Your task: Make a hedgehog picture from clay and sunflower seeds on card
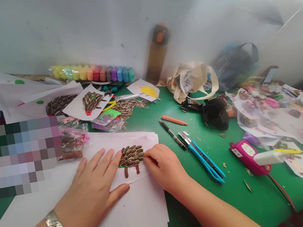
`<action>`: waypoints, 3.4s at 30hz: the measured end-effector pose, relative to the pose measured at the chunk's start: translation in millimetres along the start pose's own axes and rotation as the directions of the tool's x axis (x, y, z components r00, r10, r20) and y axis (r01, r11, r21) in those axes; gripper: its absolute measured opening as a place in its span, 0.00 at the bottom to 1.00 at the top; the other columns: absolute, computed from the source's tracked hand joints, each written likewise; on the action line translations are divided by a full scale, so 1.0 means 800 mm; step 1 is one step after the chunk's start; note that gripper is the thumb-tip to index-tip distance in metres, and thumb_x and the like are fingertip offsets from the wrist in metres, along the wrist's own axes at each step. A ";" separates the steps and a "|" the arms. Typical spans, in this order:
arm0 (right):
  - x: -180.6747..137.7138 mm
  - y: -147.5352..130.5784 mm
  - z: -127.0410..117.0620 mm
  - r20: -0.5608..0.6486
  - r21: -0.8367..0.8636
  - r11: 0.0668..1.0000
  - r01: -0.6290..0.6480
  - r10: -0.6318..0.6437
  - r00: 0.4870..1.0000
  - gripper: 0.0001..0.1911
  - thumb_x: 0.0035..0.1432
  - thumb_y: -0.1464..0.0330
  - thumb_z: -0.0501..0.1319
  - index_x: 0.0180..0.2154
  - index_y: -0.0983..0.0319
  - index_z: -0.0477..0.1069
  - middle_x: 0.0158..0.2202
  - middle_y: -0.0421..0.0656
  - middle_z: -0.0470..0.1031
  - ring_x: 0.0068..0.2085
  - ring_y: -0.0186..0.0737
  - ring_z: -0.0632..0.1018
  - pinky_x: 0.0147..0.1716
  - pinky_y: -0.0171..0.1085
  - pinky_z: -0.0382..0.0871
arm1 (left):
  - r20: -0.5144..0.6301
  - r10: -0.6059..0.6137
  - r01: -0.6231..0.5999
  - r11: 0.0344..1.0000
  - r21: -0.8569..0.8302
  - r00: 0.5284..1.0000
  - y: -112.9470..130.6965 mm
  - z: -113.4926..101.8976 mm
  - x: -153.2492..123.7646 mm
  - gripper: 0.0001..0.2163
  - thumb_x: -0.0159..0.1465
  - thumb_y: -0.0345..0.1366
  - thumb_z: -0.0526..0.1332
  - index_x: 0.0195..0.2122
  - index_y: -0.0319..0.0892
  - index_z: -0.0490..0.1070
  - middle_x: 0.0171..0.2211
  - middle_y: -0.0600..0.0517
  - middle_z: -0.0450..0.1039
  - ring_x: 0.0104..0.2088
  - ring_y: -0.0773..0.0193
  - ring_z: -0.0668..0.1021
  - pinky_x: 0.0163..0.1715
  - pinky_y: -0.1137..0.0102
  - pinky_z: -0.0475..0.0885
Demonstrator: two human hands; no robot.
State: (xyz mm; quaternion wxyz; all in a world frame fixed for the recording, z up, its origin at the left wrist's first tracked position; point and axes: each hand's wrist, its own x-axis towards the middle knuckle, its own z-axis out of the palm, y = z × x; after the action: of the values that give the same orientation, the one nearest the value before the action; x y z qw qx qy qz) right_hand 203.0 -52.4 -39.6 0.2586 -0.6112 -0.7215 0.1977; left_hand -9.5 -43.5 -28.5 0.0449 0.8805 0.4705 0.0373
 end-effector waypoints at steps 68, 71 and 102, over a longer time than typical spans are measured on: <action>0.027 0.035 0.008 -0.080 -0.002 1.000 0.010 -0.010 0.997 0.16 0.62 0.66 0.52 0.48 0.59 0.72 0.39 0.42 0.74 0.36 0.39 0.74 0.35 0.37 0.67 | -0.299 0.109 -0.147 0.984 -0.105 0.948 -0.049 -0.022 -0.018 0.16 0.69 0.35 0.49 0.47 0.37 0.74 0.45 0.45 0.79 0.45 0.58 0.79 0.49 0.63 0.74; 0.027 0.034 0.006 -0.074 -0.003 1.000 0.008 -0.008 0.997 0.16 0.62 0.66 0.52 0.48 0.58 0.73 0.39 0.42 0.74 0.36 0.39 0.75 0.35 0.37 0.67 | -0.334 0.182 -0.223 0.971 -0.086 0.925 -0.046 -0.022 -0.022 0.15 0.69 0.32 0.48 0.46 0.37 0.74 0.46 0.45 0.78 0.46 0.58 0.78 0.49 0.62 0.74; 0.062 -0.018 -0.030 -0.019 -0.171 0.979 0.111 -0.116 0.993 0.12 0.63 0.69 0.52 0.36 0.58 0.75 0.33 0.42 0.75 0.37 0.41 0.74 0.36 0.37 0.65 | -0.388 0.158 -0.283 0.914 -0.290 0.908 -0.046 -0.012 -0.033 0.11 0.68 0.31 0.52 0.47 0.39 0.72 0.42 0.47 0.77 0.44 0.59 0.77 0.47 0.60 0.74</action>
State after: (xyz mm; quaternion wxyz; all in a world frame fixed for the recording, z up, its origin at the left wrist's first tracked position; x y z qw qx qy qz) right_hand 200.8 -6.8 -5.1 0.2271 -0.5914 -0.7656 0.1116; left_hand -55.5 -44.9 -23.8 0.1053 0.8858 0.3532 0.2819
